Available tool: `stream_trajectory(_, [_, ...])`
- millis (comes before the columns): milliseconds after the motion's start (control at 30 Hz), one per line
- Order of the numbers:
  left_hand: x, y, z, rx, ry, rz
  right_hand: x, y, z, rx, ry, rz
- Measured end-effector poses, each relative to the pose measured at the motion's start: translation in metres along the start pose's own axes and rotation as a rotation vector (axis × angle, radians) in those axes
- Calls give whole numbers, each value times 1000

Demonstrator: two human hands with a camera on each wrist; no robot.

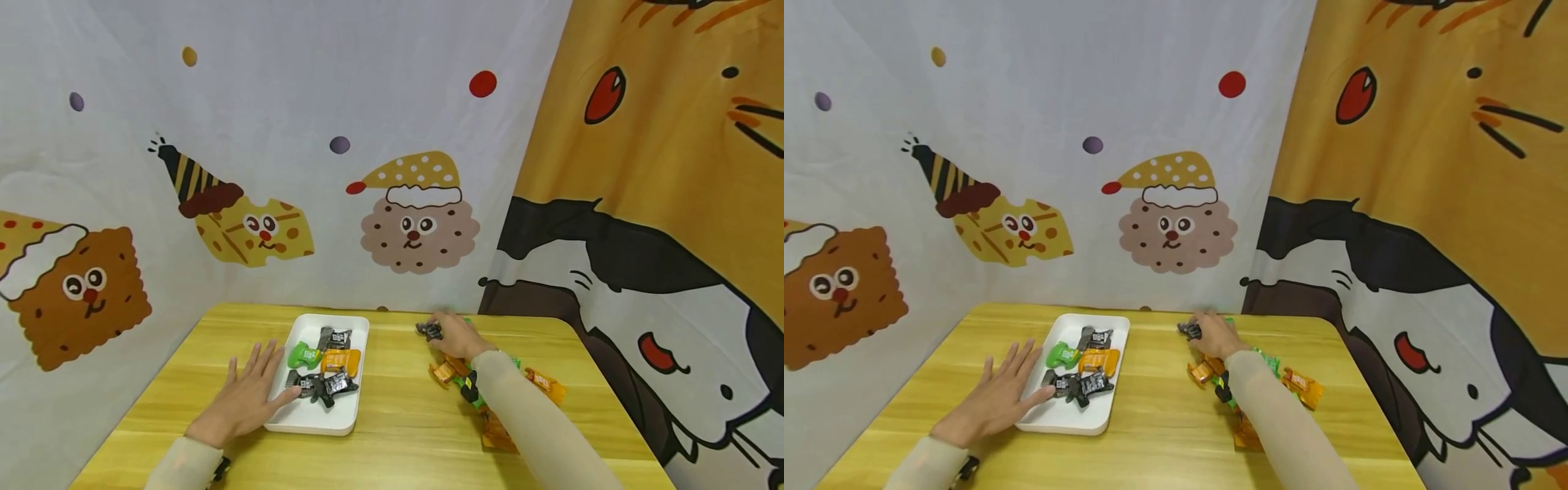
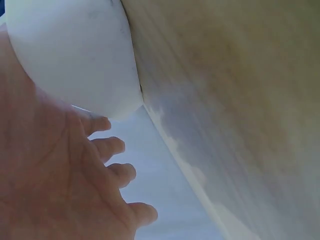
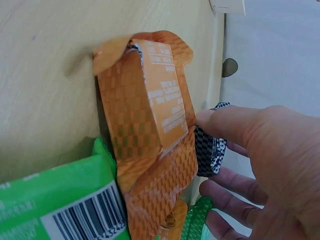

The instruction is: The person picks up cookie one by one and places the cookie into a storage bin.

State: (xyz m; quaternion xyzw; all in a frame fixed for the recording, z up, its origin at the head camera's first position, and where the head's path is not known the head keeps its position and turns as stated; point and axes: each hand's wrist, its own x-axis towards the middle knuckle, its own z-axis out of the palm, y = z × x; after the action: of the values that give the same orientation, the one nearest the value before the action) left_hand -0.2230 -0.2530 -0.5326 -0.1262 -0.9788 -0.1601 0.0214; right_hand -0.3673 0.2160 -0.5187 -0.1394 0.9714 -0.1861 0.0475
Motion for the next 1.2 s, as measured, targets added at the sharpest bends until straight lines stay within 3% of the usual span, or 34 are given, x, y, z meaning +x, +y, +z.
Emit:
stream_trajectory(300, [-2,-3,4,20,-4,8,-4,-2,0,-8,-28,3])
stream_trajectory(1200, [1,-3,4,27,-18,0,-8,-12,3,-29,3,-7])
